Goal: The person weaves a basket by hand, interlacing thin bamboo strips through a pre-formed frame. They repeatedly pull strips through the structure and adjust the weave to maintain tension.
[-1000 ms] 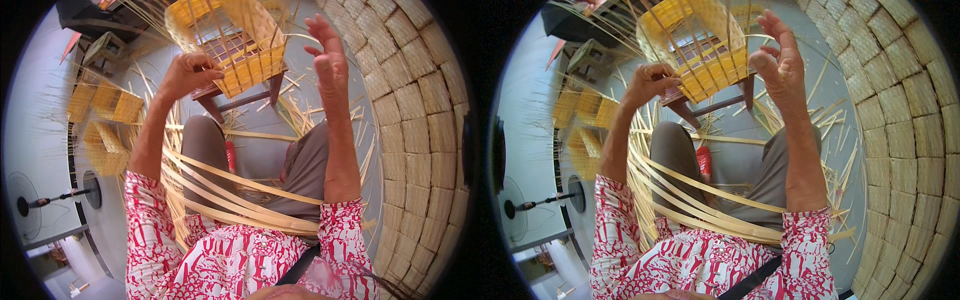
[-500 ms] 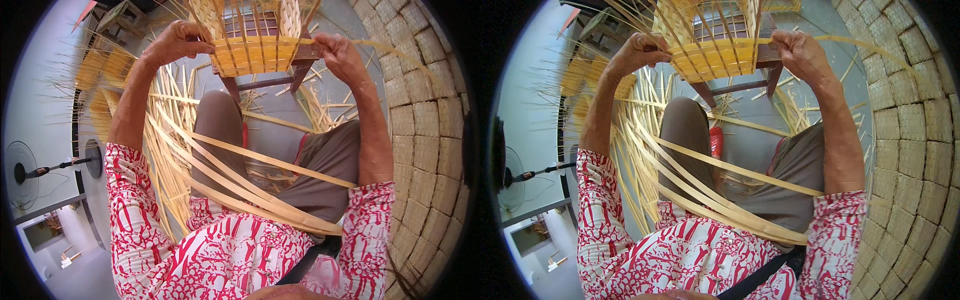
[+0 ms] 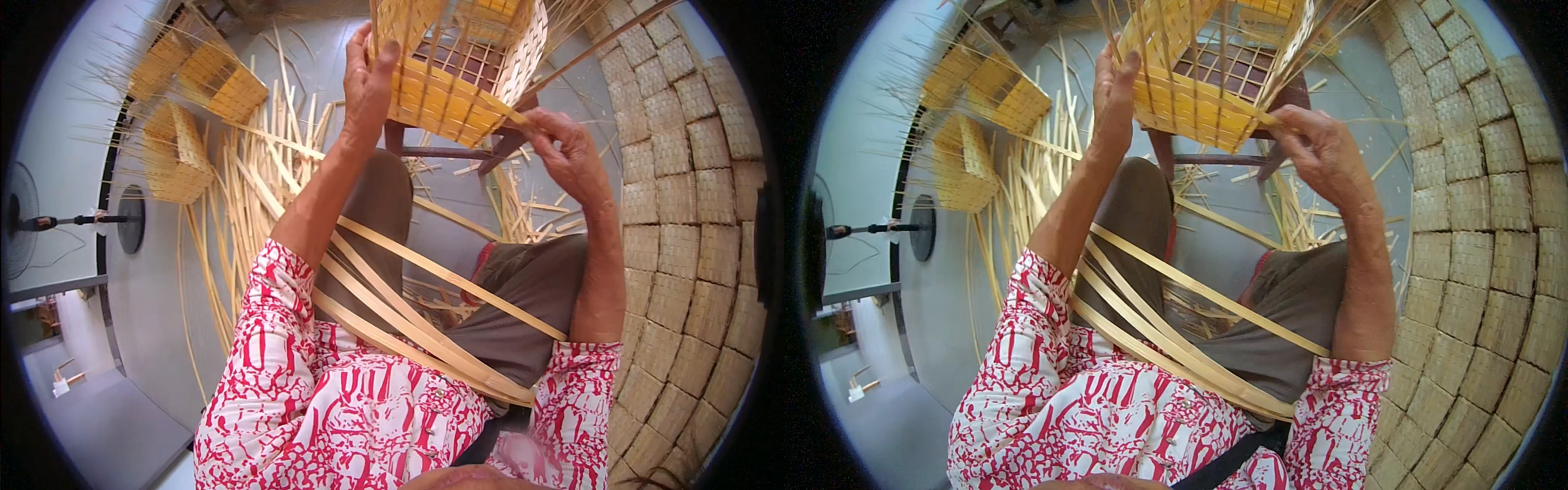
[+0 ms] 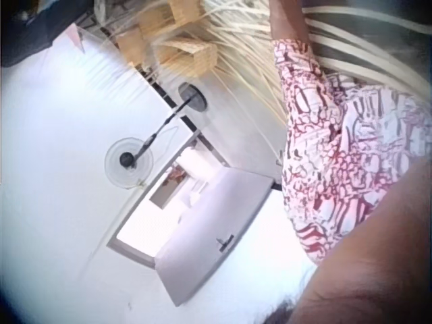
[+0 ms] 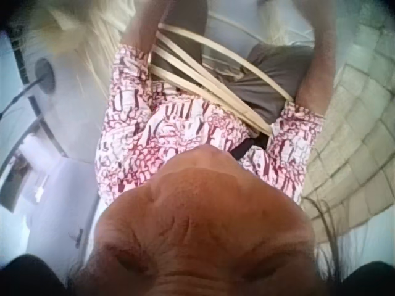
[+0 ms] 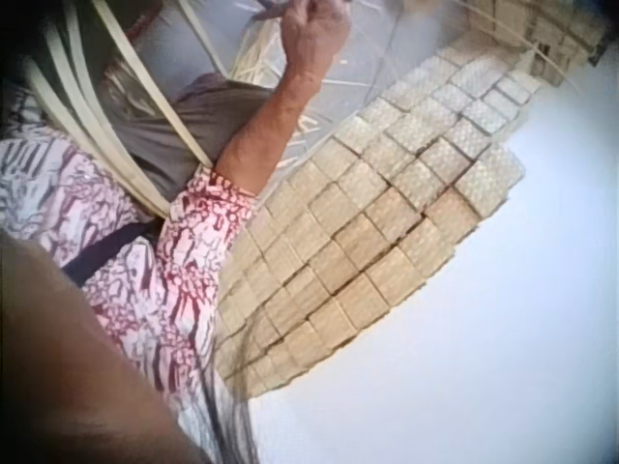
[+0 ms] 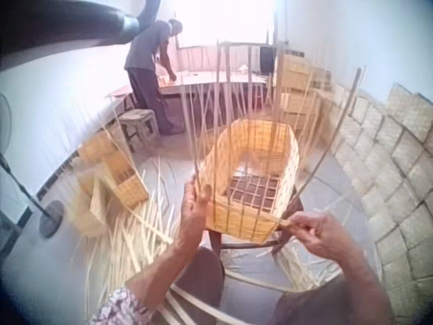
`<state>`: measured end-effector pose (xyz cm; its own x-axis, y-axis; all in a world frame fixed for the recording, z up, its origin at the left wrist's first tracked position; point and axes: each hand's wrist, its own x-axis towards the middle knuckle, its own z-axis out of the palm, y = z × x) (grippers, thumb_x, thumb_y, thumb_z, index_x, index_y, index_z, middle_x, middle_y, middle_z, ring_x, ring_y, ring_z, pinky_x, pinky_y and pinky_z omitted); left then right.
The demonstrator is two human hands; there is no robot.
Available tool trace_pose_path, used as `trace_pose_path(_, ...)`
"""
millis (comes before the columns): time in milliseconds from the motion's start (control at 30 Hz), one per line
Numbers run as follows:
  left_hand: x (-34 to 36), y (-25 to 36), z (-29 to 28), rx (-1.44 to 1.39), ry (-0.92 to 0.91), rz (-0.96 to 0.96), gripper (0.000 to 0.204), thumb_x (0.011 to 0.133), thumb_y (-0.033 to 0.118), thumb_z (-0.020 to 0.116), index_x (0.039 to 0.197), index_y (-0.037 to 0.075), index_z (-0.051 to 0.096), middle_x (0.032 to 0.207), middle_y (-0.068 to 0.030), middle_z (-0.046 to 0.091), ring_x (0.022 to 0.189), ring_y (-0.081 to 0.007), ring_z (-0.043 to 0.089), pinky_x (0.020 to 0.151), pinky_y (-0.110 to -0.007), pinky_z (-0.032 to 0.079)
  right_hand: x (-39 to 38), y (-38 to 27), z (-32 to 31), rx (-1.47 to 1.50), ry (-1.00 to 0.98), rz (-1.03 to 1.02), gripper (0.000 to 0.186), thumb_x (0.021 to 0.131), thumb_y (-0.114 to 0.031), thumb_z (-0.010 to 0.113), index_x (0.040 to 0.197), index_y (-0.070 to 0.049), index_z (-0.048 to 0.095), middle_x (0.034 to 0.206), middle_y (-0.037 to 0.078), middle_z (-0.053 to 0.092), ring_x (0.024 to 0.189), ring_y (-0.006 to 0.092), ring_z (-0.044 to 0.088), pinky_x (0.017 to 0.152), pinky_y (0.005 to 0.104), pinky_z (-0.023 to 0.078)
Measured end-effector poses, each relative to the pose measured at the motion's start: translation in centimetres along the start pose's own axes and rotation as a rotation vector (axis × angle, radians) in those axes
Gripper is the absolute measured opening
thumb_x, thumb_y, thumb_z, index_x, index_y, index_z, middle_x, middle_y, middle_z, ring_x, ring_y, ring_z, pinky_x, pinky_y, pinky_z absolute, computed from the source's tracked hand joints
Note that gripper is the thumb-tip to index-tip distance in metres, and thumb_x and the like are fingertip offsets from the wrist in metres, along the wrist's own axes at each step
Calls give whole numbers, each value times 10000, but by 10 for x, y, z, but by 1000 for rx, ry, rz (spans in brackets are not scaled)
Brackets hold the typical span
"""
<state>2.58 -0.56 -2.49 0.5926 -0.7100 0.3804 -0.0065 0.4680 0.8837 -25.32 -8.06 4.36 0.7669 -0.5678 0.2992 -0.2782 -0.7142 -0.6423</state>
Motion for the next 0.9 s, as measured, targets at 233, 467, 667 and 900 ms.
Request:
trace_pose_path(233, 18, -13, 21, -72, 39, 66, 416, 1018, 303, 523, 1342, 50, 459, 1177, -110, 593, 1104, -201, 582, 948, -308, 452, -4, -2, 7, 62, -6, 117, 192, 970, -138, 626, 1114, -28, 691, 842, 137, 675, 763, 220, 649, 692, 336, 506)
trace_pose_path(467, 9, 22, 10, 177, 104, 169, 491, 1011, 382, 560, 1359, 49, 461, 1217, -95, 579, 1184, -156, 500, 977, -321, 420, 5, 2, -3, 32, -7, 45, 158, 956, -132, 600, 1027, -23, 690, 868, 120, 724, 765, 221, 689, 691, 337, 519)
trace_pose_path(667, -35, 61, 47, 648, -378, 569, 256, 901, 81, 696, 1145, 49, 627, 1077, -93, 696, 801, -213, 688, 698, -338, 540, 10, 11, 8, -6, 46, 41, 186, 937, -205, 615, 1012, -62, 708, 811, 127, 691, 718, 275, 670, 662, 359, 518)
trace_pose_path(900, -13, 51, 62, 960, -656, 471, 128, 938, 107, 634, 1043, 36, 620, 928, -146, 707, 774, -288, 721, 655, -367, 567, 22, 6, 21, -235, 123, -128, 177, 948, -168, 634, 1039, -27, 689, 891, 123, 684, 728, 278, 677, 689, 367, 530)
